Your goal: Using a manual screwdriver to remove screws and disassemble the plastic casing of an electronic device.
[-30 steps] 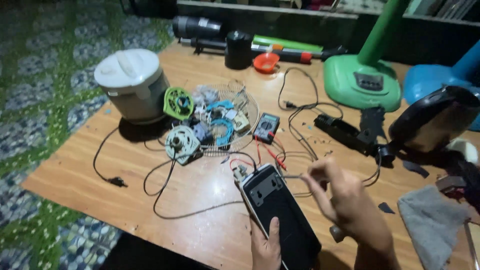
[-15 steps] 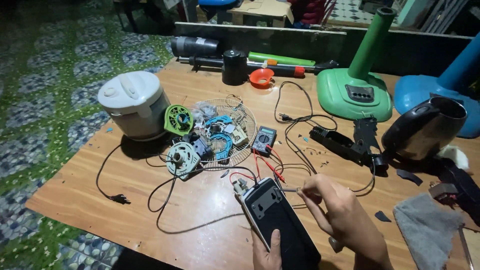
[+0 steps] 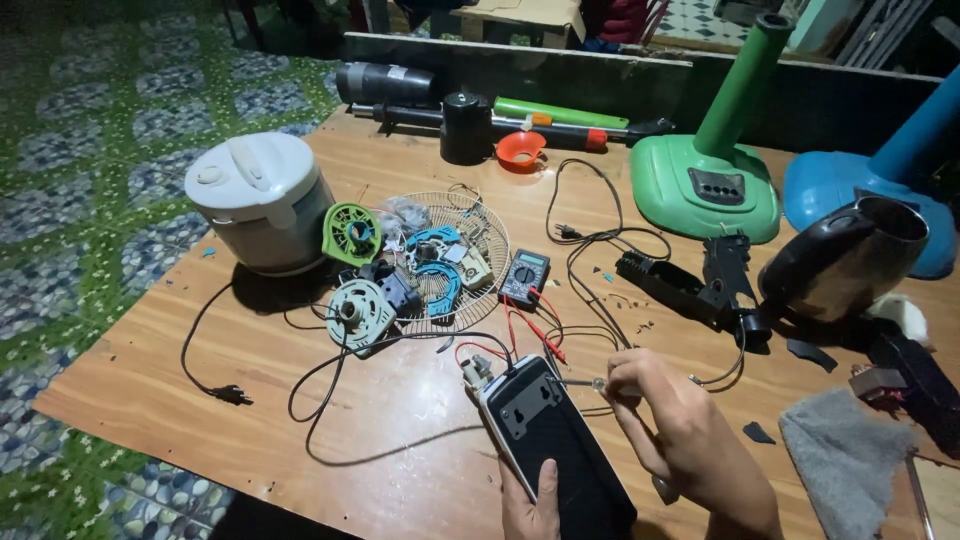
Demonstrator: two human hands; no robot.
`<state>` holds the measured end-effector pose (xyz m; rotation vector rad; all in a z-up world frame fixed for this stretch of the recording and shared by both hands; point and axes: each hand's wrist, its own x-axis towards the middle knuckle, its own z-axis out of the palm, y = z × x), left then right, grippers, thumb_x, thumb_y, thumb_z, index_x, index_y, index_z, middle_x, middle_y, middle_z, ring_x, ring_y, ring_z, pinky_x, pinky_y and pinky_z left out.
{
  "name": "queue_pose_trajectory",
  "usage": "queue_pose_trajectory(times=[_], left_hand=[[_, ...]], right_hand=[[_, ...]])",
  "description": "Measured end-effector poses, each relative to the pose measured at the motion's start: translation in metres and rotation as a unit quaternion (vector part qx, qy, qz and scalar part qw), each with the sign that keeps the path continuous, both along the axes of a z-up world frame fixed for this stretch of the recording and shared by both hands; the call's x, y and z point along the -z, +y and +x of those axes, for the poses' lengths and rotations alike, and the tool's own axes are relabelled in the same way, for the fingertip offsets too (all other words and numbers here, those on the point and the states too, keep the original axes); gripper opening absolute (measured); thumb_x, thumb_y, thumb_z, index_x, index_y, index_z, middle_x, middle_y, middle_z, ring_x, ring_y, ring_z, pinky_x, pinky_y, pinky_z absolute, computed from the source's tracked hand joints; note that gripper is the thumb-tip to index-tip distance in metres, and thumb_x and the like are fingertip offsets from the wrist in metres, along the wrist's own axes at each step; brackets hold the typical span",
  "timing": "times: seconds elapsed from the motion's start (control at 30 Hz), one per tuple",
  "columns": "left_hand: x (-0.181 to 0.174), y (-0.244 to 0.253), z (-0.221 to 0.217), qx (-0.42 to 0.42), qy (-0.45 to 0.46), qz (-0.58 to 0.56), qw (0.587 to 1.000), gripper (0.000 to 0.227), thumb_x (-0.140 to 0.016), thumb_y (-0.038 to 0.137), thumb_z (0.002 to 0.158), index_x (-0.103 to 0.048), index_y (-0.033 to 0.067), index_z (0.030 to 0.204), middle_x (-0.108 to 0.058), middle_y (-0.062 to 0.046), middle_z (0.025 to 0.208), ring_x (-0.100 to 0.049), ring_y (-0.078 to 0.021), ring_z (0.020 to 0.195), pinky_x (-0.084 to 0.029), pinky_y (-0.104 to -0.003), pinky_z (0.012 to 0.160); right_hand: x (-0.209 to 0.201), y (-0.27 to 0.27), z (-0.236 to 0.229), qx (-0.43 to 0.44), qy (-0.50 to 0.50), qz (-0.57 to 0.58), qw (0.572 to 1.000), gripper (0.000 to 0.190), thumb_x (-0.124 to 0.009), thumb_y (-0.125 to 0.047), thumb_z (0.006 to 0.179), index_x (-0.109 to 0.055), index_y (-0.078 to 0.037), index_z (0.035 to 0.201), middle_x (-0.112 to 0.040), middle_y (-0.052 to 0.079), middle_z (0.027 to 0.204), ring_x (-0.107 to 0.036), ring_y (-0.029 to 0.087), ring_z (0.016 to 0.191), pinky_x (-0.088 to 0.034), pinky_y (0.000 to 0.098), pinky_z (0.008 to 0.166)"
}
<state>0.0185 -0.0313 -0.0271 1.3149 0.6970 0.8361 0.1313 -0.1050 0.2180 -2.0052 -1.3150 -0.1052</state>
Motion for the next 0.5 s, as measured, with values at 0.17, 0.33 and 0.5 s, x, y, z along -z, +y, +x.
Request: queue_pose_trajectory(times=[0.17,0.33,0.5], left_hand=[[-0.001,0.000,0.000,-0.003,-0.039,0.009,0.999,0.052,-0.062,0.021,0.091,-0.050,0.0073,0.141,-0.079,-0.013,0.118,-0.083,-0.0250,0.096,-0.063,-0.034,0.085],[-0.018,-0.001,-0.009,0.018,0.030,-0.026,0.999,0.048,-0.062,0.025,0.093,-0.052,0.0098,0.138,-0.080,-0.010,0.111,-0.082,-0.0212,0.089,-0.063,-0.032,0.079],[-0.010,-0.003,-0.004,-0.003,0.000,-0.016,1.000,0.046,-0.063,0.023,0.092,-0.055,0.0075,0.134,-0.081,-0.011,0.107,-0.082,-0.0228,0.087,-0.063,-0.032,0.078]], right_hand=[[0.001,0.003,-0.001,0.021,-0.017,-0.014,1.000,0.031,-0.076,-0.009,0.080,-0.062,-0.008,0.108,-0.074,0.001,0.091,-0.074,0.012,0.073,-0.060,0.0277,0.065],[0.004,0.004,-0.002,0.042,-0.008,0.005,0.999,0.016,-0.070,-0.004,0.086,-0.060,-0.005,0.099,-0.070,0.002,0.084,-0.063,0.011,0.057,-0.051,0.0254,0.049],[0.002,0.003,-0.002,-0.012,0.002,0.025,1.000,0.028,-0.072,0.003,0.075,-0.061,-0.006,0.099,-0.073,0.004,0.102,-0.073,0.012,0.074,-0.060,0.0254,0.064]])
